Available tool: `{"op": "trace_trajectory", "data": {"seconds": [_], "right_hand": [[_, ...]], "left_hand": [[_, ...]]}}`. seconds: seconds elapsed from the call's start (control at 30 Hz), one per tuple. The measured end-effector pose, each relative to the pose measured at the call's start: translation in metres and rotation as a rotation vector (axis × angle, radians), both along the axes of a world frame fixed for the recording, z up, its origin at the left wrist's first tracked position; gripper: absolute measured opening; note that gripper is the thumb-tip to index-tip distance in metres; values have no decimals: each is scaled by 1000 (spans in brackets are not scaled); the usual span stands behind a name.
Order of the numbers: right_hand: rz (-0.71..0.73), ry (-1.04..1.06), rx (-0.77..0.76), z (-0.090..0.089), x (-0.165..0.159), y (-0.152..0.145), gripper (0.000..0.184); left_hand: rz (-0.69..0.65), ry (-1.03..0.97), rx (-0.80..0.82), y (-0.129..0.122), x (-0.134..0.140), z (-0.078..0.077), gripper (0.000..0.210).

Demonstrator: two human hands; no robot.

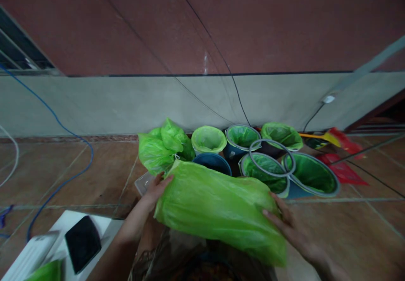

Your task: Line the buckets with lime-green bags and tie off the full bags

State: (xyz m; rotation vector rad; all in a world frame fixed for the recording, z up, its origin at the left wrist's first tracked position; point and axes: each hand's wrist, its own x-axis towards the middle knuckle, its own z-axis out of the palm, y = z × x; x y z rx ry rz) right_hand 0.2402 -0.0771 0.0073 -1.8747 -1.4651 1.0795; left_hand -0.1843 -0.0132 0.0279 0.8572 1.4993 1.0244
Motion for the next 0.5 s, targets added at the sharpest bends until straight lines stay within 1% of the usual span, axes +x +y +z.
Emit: {"op": "trace_trajectory", "data": {"seconds": [0.03,0.07,0.13,0.17,0.23,0.27,0.3,0.33,0.37,0.4,0.43,0.47,0.5], "right_hand": [[62,26,-33,-2,3,-8,84],[109,17,-34,-4,4,-15,83],[158,-96,15,-3,0,-23,75],[177,-168,37,1,-5,-24,67],[216,-268,55,15,-19,-15,48],[252,-280,59,25,-29,-5,39],[268,-287,79,34,-39,9,36],[295,-286,132,42,-52,26,35],[285,-305,205,46,-65,45,35],[263,-333,270,46,-79,66,34],[262,-351,294,42,-94,87,35],[280,-368,281,33,-109,107,35],[293,-392,235,20,-122,124,35]], "left_hand": [[-51,-77,-65,-5,-3,0,59],[-102,-122,-108,-10,-4,0,58],[-169,-151,-142,-16,-3,4,52],[-166,-148,-144,-16,-1,7,49],[-117,-149,-131,-10,2,19,43],[-72,-154,-99,-4,3,27,42],[-19,-154,-48,3,4,37,42],[43,-145,24,13,5,47,43],[106,-121,108,23,6,56,43],[158,-82,190,34,8,65,42],[191,-28,269,45,11,72,41],[197,35,332,56,15,76,40],[182,103,381,66,21,77,38]]}}
